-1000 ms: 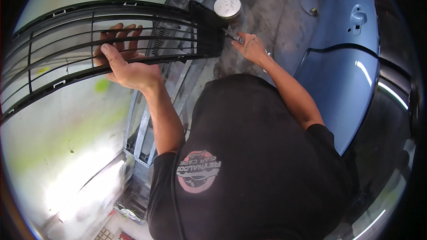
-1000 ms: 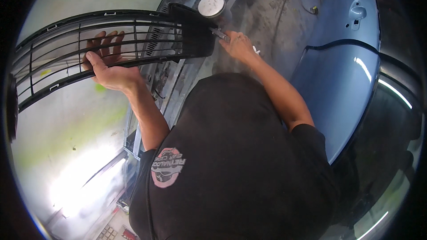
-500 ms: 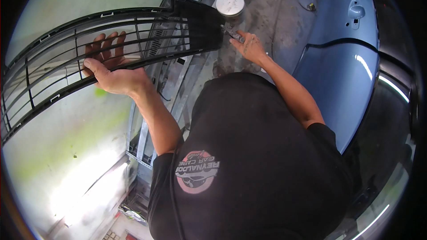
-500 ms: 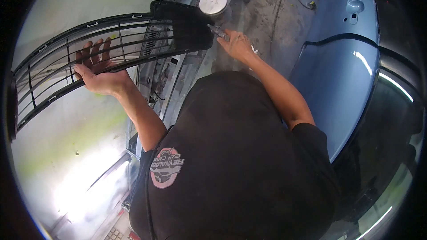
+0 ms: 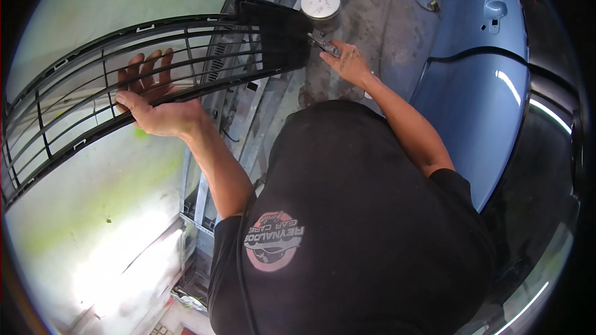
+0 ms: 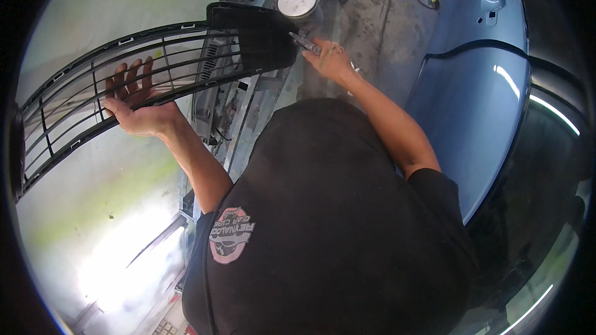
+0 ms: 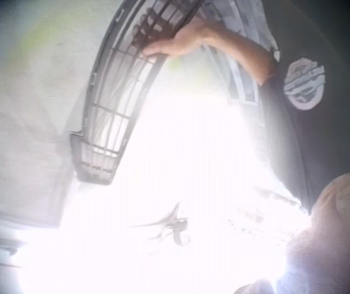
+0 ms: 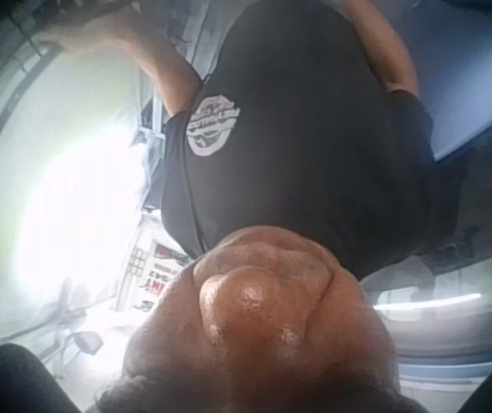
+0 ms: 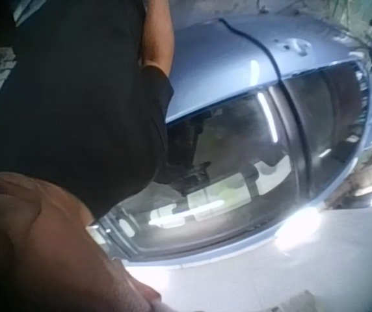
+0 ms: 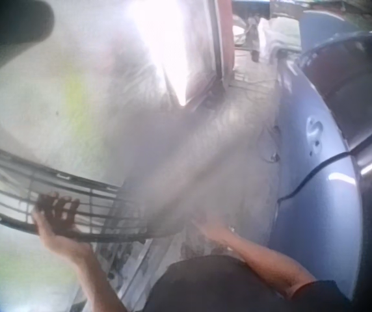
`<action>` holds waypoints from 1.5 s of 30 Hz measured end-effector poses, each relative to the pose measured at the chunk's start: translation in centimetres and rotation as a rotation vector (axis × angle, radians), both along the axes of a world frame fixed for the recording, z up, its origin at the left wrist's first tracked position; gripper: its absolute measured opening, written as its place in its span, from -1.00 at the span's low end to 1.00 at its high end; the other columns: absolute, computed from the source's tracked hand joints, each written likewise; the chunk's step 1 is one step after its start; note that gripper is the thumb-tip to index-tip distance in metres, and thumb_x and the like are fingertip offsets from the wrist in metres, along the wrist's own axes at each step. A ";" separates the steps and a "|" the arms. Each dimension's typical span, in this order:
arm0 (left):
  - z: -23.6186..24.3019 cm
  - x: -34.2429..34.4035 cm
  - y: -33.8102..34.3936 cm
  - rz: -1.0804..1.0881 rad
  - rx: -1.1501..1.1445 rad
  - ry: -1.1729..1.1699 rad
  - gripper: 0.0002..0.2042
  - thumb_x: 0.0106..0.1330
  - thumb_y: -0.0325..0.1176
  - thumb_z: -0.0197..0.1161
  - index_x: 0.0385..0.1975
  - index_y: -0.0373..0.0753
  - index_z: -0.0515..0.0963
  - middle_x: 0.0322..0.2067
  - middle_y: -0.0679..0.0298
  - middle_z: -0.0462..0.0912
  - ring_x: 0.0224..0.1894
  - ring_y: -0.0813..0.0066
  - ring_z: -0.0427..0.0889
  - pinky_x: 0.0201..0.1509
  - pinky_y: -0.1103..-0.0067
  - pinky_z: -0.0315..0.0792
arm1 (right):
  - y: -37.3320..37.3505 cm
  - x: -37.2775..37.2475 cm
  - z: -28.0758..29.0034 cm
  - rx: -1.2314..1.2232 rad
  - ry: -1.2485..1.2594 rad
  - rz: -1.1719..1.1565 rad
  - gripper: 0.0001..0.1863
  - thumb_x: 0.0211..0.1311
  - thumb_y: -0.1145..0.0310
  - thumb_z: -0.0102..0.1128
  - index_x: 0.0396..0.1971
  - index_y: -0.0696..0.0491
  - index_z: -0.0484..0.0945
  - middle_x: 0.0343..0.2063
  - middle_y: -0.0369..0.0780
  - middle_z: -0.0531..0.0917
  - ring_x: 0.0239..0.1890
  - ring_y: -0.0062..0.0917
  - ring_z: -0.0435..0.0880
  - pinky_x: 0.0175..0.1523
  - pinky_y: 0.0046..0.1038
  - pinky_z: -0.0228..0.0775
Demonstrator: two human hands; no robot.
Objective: The person holds a black car grille and applies a coating using a spray gun. They rotate the grille by hand to spray the slats from different angles.
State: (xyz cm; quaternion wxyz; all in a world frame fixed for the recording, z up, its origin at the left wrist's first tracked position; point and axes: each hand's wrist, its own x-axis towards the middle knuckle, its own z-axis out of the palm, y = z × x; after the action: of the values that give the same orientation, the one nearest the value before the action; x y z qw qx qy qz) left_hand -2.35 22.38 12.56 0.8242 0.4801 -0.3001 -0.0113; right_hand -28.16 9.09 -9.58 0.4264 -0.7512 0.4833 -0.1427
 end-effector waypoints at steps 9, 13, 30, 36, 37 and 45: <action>-0.1 0.2 -0.4 -0.008 -0.018 0.010 -0.46 0.61 0.11 -0.15 0.15 -0.33 0.38 0.00 -0.01 0.61 -0.05 0.01 0.68 0.05 -0.06 0.64 | 0.4 -1.2 -1.2 0.032 0.020 0.031 -0.34 0.29 -0.10 0.27 0.16 0.16 0.61 -0.06 0.12 0.72 0.06 0.06 0.68 0.20 -0.09 0.49; -0.1 0.3 -0.4 -0.001 -0.017 0.007 -0.44 0.62 0.12 -0.18 0.17 -0.32 0.38 0.00 -0.01 0.62 -0.04 0.01 0.68 0.06 -0.06 0.63 | 0.4 -1.4 -1.3 0.053 0.013 0.035 -0.28 0.28 -0.12 0.27 0.19 0.19 0.58 -0.04 0.14 0.72 0.07 0.04 0.68 0.21 -0.12 0.48; -0.6 0.5 -0.4 0.035 -0.017 0.009 -0.46 0.60 0.13 -0.16 0.16 -0.29 0.38 0.00 -0.03 0.61 -0.06 -0.02 0.67 0.07 -0.08 0.62 | 0.8 -1.0 0.4 0.148 -0.068 0.071 -0.31 0.24 -0.06 0.35 0.19 0.19 0.59 0.00 0.12 0.71 0.12 -0.05 0.68 0.24 -0.21 0.47; -0.9 1.0 -0.3 -0.008 -0.035 0.028 -0.45 0.60 0.14 -0.15 0.15 -0.30 0.38 0.01 -0.03 0.60 -0.06 -0.02 0.67 0.07 -0.07 0.62 | 2.3 0.4 3.5 0.110 -0.253 0.159 -0.62 0.34 0.08 0.32 -0.19 0.14 0.61 -0.47 -0.13 0.65 -0.38 -0.38 0.58 -0.16 -0.27 0.43; -1.0 1.1 -0.2 -0.013 -0.039 0.030 -0.44 0.60 0.14 -0.15 0.15 -0.30 0.38 0.01 -0.03 0.60 -0.05 -0.02 0.67 0.07 -0.07 0.63 | 2.3 0.6 4.3 0.107 -0.210 0.177 -0.58 0.32 0.05 0.32 -0.11 0.12 0.63 -0.36 -0.06 0.68 -0.26 -0.26 0.62 -0.07 -0.24 0.46; -1.4 1.2 0.0 -0.038 -0.035 0.024 -0.44 0.59 0.13 -0.10 0.13 -0.35 0.36 -0.01 -0.07 0.59 -0.06 -0.01 0.67 0.05 -0.09 0.63 | 3.0 2.2 7.6 -0.019 -0.125 0.191 -0.57 0.33 0.04 0.28 0.00 0.07 0.65 -0.26 0.07 0.74 -0.09 0.06 0.70 0.08 -0.08 0.51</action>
State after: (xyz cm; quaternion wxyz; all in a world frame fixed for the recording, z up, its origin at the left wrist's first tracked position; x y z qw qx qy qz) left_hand -1.12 22.35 11.19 0.8357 0.4595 -0.2996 -0.0275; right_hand -25.97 12.09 -2.00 0.4602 -0.7875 0.3807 -0.1524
